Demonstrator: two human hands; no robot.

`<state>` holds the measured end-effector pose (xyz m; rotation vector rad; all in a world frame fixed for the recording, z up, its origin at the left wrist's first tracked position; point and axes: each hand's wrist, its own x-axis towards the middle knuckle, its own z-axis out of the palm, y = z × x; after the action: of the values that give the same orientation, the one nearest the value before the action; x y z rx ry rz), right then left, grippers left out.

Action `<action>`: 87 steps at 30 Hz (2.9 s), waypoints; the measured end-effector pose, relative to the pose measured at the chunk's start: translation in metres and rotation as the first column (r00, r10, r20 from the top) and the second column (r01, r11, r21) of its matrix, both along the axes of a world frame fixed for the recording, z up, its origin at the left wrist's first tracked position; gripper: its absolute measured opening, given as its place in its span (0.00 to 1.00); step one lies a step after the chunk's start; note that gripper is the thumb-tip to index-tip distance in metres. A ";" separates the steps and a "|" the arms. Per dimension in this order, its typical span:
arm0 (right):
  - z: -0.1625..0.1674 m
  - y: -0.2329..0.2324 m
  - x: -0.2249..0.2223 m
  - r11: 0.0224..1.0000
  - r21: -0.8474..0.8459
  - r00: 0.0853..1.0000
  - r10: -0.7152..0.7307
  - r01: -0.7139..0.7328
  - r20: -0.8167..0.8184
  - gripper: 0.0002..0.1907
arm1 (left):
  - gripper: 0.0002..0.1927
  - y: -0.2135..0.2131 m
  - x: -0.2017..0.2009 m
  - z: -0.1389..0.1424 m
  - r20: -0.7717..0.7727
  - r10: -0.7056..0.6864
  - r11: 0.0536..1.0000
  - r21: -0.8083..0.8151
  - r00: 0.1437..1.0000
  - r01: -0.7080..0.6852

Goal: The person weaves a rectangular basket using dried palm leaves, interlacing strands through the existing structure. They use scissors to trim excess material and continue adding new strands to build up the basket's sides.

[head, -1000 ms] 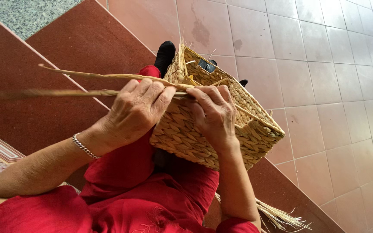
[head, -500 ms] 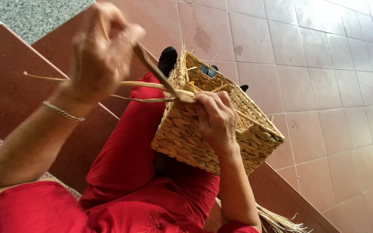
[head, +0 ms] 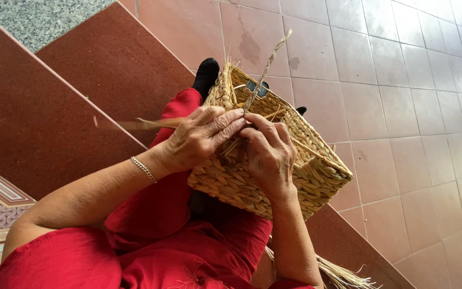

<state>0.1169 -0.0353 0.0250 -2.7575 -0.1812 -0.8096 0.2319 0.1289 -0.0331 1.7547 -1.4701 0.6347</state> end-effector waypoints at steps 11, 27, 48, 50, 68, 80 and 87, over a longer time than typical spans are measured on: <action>-0.018 -0.003 0.000 0.989 -0.149 0.998 0.013 -0.004 0.057 0.07 | 0.17 0.002 0.001 -0.008 -0.367 -0.140 0.984 -0.153 0.919 0.089; -0.029 0.004 -0.002 0.980 -0.189 0.996 -0.050 0.063 0.071 0.11 | 0.10 -0.031 0.047 -0.051 -0.783 -0.354 0.934 -0.267 0.511 0.239; -0.029 0.002 0.004 0.978 -0.205 0.995 -0.049 0.030 -0.087 0.19 | 0.10 -0.041 0.084 -0.026 -0.969 -0.140 0.843 -0.225 -0.204 0.488; -0.027 0.004 0.006 0.980 -0.197 0.994 -0.048 0.028 -0.098 0.19 | 0.12 -0.041 0.084 -0.028 -0.962 -0.122 0.838 -0.231 -0.243 0.495; -0.033 -0.012 -0.001 0.992 -0.120 0.992 0.029 -0.043 -0.119 0.15 | 0.09 -0.046 0.089 -0.036 -0.881 -0.147 0.810 -0.368 -0.449 0.457; -0.025 -0.006 -0.003 0.998 -0.062 0.994 0.019 -0.026 -0.110 0.14 | 0.09 -0.047 0.075 -0.046 -0.853 -0.307 0.800 -0.471 -0.421 0.372; -0.027 -0.013 -0.007 0.970 0.201 0.990 0.134 -0.139 0.036 0.12 | 0.11 -0.045 0.049 -0.048 -0.899 -0.344 0.901 -0.397 -0.271 0.173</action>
<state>0.1098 -0.0485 -0.0015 -2.5155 -0.2736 -0.7768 0.2811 0.0837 -0.0815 0.9980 -0.4179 -0.9274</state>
